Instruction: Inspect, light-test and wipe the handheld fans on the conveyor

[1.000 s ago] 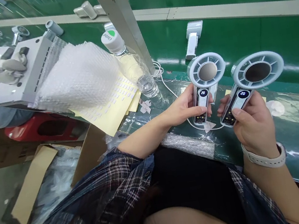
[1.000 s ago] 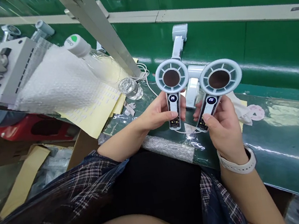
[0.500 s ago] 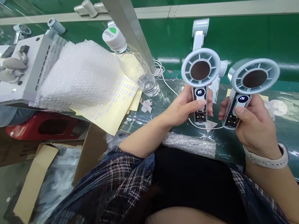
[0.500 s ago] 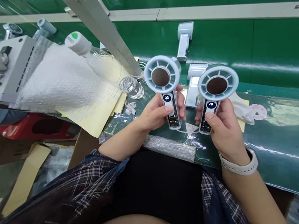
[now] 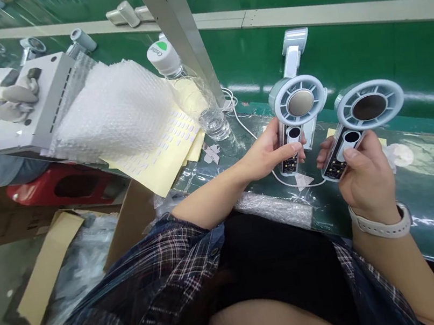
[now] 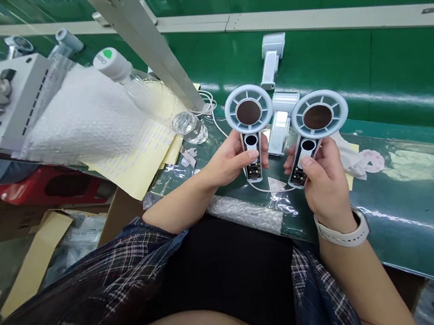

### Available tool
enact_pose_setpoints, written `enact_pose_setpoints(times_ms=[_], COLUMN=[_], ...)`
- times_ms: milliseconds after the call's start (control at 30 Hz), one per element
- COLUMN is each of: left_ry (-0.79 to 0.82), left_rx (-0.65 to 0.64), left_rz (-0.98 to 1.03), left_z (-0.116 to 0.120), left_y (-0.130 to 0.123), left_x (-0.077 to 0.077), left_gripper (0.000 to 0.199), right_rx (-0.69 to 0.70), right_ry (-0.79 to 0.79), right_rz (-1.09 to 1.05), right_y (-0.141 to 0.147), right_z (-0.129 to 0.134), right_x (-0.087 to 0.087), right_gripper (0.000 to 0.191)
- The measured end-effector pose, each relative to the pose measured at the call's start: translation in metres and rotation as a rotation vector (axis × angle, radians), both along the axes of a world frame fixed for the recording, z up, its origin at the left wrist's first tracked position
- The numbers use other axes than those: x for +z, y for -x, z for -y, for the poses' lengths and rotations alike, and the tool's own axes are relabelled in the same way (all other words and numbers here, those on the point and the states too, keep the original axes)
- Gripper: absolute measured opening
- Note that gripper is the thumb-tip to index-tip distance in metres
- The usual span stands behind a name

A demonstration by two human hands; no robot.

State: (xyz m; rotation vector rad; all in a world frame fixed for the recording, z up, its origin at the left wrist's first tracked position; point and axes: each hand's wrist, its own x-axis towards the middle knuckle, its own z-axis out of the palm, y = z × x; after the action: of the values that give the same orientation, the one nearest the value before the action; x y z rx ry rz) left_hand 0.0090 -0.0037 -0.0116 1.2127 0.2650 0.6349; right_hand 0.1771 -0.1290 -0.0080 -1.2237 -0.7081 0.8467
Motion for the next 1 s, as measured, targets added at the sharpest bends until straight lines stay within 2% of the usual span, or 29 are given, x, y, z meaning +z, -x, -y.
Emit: enact_pose_setpoints(times_ms=[300,400,500,567,667,800,867,1000], left_ry=[-0.034,0.014,0.107,0.156,0.128,-0.059,-0.105,-0.013], left_rx=[0.048,0.125,0.157,0.129,0.11,0.167,0.15,0.042], left_rz=[-0.067,-0.184,-0.242,-0.198,-0.144,-0.166,-0.124,-0.007], left_z=[0.001,0.004,0.007,0.007,0.007,0.006,0.005,0.004], left_y=[0.005,0.007,0.006,0.005,0.006,0.01,0.011,0.011], left_x=[0.005,0.008,0.01,0.011,0.009,0.005,0.005,0.011], left_gripper=[0.059,0.07,0.072,0.066,0.056,0.052,0.053,0.054], right_rx=[-0.053,-0.075,-0.034,0.048,0.07,-0.018,-0.035,-0.046], right_ry=[0.025,0.042,0.051,0.06,0.074,0.076,0.059,-0.004], right_rz=[0.033,0.025,-0.087,-0.197,-0.289,-0.29,-0.275,-0.233], right_y=[0.003,0.001,-0.001,-0.002,-0.001,0.003,0.005,0.008], right_z=[0.0,-0.001,-0.004,-0.005,-0.006,-0.004,-0.002,0.001], right_x=[0.008,0.008,0.007,0.007,0.007,0.006,0.005,0.008], right_gripper=[0.016,0.014,0.026,0.044,0.063,0.055,0.047,0.038])
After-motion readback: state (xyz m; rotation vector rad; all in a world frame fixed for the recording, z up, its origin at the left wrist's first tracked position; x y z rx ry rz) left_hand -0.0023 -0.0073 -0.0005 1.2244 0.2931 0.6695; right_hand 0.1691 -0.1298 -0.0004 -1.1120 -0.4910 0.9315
